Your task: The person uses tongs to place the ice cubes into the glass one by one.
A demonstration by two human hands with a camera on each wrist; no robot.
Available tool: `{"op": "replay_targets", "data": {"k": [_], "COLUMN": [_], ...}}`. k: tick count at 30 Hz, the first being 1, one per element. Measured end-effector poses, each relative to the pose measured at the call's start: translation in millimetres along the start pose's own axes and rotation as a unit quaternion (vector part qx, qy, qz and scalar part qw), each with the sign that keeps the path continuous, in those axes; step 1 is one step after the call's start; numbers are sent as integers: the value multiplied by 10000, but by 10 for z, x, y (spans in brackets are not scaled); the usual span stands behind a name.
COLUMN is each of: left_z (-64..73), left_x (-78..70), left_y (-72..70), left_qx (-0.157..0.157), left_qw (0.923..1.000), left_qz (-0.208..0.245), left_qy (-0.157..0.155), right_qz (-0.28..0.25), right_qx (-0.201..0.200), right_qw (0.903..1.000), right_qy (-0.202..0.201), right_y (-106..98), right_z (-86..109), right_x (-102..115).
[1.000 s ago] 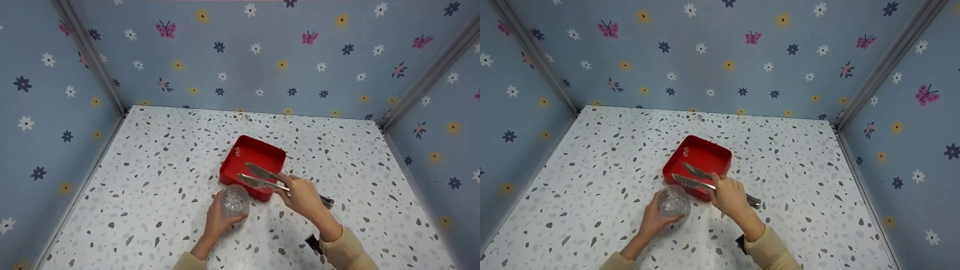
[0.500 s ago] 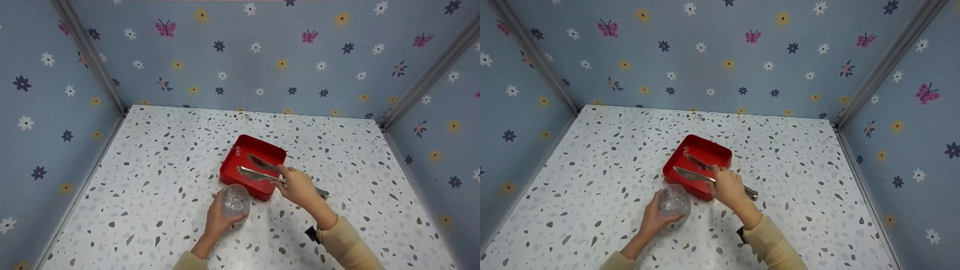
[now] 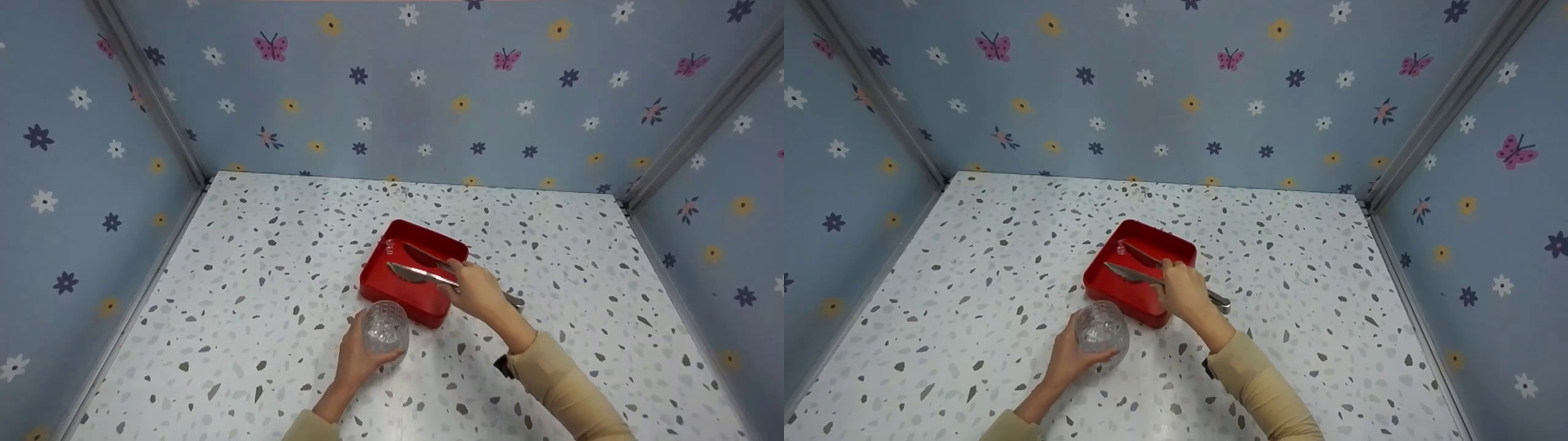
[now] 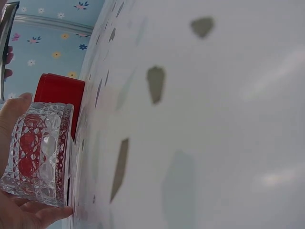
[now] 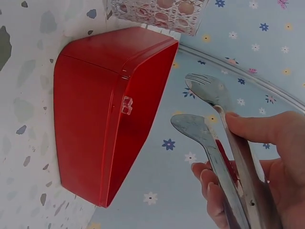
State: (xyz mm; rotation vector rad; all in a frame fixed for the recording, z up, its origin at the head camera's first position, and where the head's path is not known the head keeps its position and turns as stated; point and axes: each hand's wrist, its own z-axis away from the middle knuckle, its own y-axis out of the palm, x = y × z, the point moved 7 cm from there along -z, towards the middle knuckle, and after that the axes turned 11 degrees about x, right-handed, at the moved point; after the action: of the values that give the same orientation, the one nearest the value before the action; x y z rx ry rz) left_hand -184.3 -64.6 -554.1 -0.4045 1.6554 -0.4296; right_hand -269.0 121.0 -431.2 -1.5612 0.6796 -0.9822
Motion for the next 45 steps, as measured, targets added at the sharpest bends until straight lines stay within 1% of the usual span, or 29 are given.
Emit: {"op": "replay_targets", "data": {"k": [5,9,16,27,35,45], "left_z": [-2,-1,1,2,-14,-16], "left_x": [-10,1,16,22,14,13], "left_y": [-11,-8,-2,0,0,0], "left_qx": [-81,-66,-59,-62,-47,-34], "left_qw": [9999,9999,9998,9997,10000,10000], "left_qz": [-133,-132,-178,-180,-39,-47], "left_qy": [67,-7,-88,-154,53,1], "right_qz": [84,225,306,325,313,513], "right_qx": [-38,14,205,215,268,268], "right_qw": [10000,9997,9992,9989,9985,9977], "right_qy": [6,46,174,259,358,365], "right_y": [36,85,188,352,414,479], "right_z": [-101,-176,-307,-493,-589,-697], "right_x": [-42,-69,-117,-212,-225,-205]}}
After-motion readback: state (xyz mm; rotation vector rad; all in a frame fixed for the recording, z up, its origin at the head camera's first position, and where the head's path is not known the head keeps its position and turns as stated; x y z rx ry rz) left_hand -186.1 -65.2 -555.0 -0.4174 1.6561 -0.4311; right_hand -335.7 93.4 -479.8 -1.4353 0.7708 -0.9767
